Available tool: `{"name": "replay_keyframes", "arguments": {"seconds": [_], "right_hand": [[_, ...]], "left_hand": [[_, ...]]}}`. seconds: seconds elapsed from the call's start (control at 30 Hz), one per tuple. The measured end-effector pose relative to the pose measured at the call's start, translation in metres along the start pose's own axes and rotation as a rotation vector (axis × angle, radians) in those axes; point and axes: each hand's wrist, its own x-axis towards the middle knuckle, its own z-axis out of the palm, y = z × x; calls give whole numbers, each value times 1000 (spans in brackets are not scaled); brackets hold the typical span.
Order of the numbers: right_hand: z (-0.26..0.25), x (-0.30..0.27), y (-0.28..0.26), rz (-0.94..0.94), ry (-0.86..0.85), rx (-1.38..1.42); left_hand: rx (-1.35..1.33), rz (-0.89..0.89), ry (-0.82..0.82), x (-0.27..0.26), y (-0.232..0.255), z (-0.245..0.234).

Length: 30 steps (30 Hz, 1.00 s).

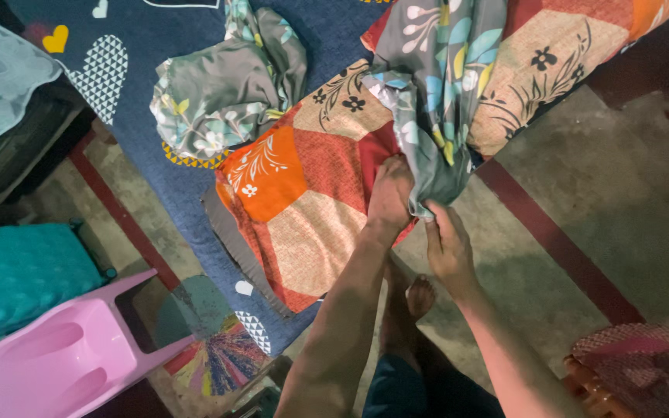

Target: The person folds patterned cloth pillowcases and a bedsheet on a bed, gathering them together.

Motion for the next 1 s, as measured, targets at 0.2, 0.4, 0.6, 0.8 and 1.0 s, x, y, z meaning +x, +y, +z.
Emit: {"name": "replay_keyframes", "arguments": {"seconds": [0.2, 0.4, 0.6, 0.8, 1.0], "right_hand": [[10, -23, 30, 134, -110, 161], [19, -26, 30, -72, -149, -193], [23, -24, 9, 25, -242, -214], [24, -18, 48, 137, -244, 120], [20, -15, 50, 445, -55, 92]], "left_hand": [[-656, -503, 67, 14, -5, 1], [-1738, -872, 249, 25, -25, -40], [-283, -924, 302, 20, -18, -51], [-242, -869, 611, 17, -44, -50], [-461, -1027, 508, 71, -38, -80]]}}
